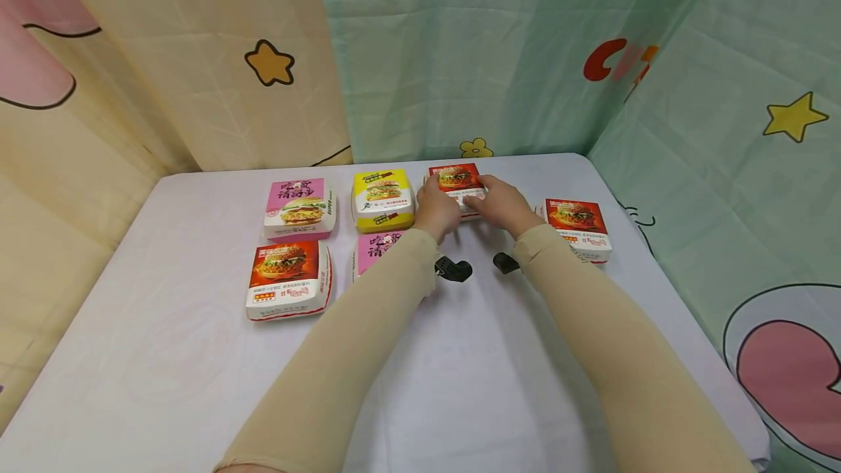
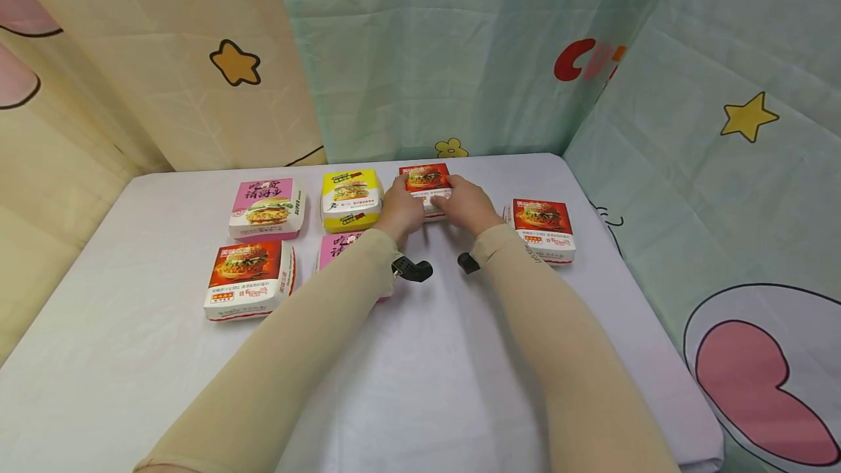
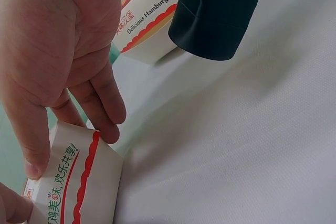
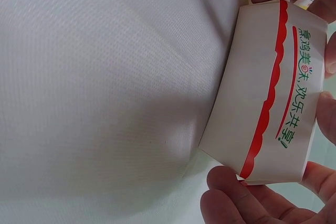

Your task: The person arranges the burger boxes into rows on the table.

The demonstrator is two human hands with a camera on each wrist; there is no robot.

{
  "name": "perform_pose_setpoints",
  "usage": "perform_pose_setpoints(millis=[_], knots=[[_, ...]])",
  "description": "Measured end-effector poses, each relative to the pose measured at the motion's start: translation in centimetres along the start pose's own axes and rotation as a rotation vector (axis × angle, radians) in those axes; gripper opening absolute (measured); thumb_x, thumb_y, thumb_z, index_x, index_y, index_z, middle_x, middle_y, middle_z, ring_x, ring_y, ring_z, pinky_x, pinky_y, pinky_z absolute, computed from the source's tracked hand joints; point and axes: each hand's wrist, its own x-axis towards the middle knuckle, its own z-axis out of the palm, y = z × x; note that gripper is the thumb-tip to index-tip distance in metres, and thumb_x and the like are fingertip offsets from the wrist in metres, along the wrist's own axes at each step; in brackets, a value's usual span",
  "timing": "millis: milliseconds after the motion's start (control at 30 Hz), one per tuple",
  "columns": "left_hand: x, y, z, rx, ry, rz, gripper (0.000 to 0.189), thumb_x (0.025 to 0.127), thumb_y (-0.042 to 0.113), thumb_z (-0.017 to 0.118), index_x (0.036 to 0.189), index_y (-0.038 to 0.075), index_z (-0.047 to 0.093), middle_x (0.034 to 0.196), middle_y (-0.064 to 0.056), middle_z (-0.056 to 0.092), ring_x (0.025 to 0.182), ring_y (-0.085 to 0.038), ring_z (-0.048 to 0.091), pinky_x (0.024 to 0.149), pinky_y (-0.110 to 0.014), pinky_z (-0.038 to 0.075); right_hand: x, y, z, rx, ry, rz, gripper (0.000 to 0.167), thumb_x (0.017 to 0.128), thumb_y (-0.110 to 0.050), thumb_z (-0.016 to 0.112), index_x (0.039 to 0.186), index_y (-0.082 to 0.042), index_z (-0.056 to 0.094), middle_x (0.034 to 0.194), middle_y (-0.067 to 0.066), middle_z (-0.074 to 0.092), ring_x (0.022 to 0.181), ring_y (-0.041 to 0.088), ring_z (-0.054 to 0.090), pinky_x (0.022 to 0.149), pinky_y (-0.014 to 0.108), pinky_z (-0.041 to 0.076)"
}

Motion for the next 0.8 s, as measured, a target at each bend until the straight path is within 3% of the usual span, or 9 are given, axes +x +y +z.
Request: perform_pose_setpoints(millis=[800], knots=[[0.44,-0.26,0.14,0.025,-0.003,0.005,0.072,0.102,0.01,0.053,0.167,0.021,0.025,0.173,-0.013,0.022,0.147,-0.031,0.04,0.123,-0.047,0.039,0.06,0.04,0.22,0.03,0.001,0.012,0.077,0.105,-0.043,0.061,0.167,-0.011,0.029,0.17,0.016,0.036,0.155,0.038,0.036,0.127,0.055,0.031]])
